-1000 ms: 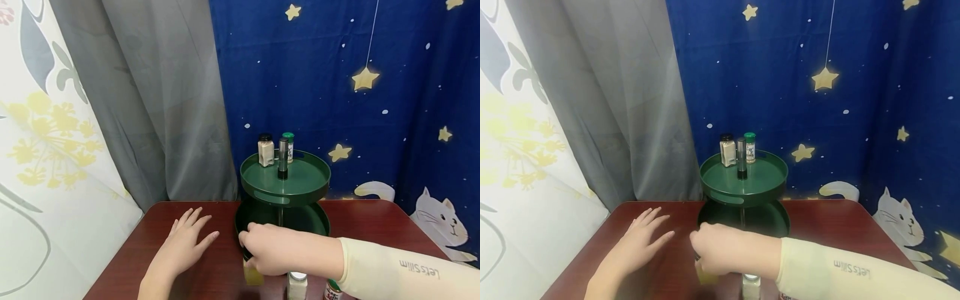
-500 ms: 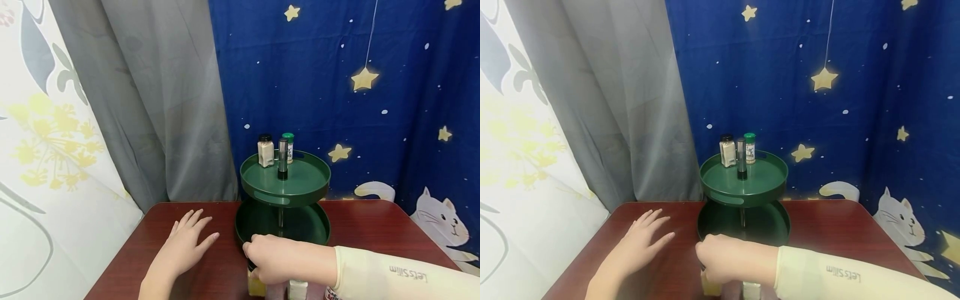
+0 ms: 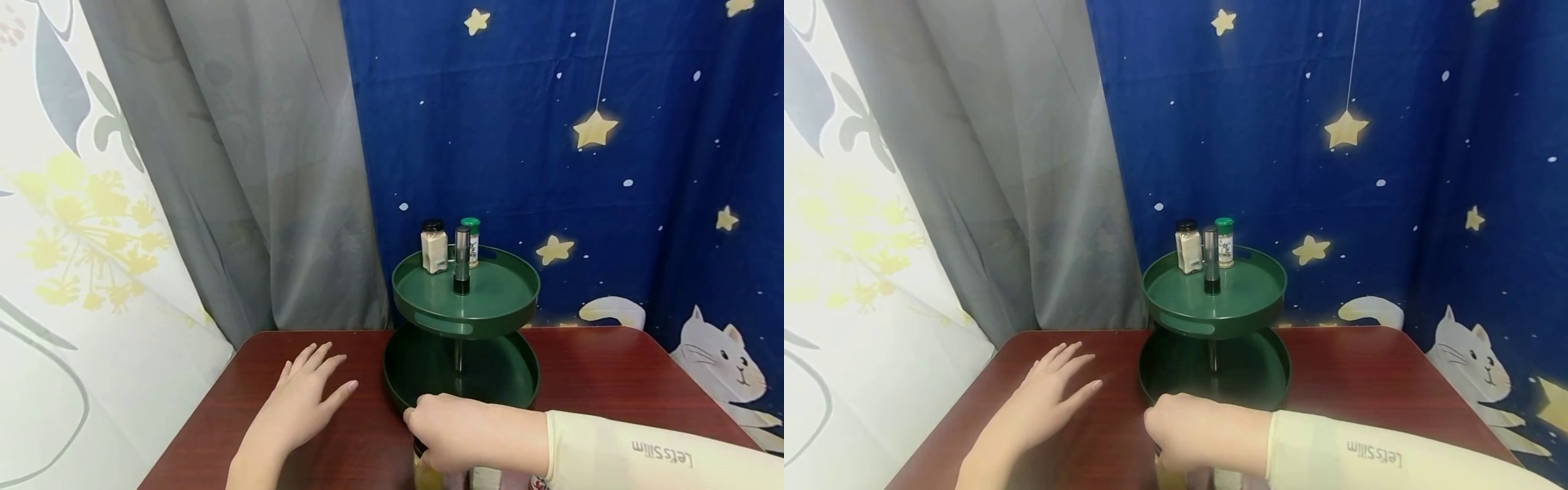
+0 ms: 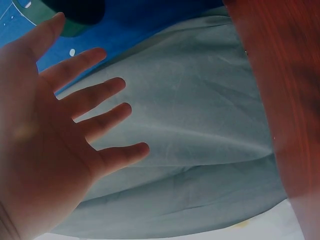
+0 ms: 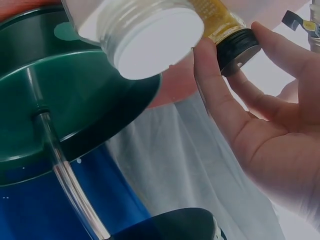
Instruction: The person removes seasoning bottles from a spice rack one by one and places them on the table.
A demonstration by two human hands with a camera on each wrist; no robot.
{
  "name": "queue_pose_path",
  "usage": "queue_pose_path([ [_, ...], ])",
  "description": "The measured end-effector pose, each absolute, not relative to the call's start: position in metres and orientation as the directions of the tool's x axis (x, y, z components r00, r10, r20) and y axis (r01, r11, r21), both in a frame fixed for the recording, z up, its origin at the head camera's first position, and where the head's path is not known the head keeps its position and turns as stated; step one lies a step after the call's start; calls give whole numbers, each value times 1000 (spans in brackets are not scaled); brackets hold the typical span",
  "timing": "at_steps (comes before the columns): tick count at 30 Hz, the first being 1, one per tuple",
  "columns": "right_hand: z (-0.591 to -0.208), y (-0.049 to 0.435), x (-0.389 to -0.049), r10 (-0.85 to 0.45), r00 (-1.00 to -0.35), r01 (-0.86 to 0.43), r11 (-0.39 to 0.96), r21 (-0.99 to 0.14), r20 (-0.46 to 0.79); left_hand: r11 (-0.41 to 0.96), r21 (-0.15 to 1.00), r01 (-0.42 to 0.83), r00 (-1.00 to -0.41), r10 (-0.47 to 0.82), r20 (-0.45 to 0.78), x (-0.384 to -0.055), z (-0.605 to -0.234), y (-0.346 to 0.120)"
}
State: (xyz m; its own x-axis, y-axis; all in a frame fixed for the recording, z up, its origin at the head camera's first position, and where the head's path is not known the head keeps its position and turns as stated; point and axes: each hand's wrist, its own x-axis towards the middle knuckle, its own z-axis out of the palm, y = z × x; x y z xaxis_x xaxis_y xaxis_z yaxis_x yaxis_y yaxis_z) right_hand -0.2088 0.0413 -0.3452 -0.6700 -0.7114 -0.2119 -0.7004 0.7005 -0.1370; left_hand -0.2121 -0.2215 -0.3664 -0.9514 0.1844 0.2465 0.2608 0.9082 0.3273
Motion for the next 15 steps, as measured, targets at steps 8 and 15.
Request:
queue_pose_path([
  [8, -348, 41, -211, -706, -674, -692, 706, -151, -217, 909, 329, 255, -953, 180, 242, -211, -365, -220],
  [15, -349, 40, -213, -695, -682, -678, 718, -157, -229, 909, 330, 255, -954, 181, 237, -211, -366, -221],
])
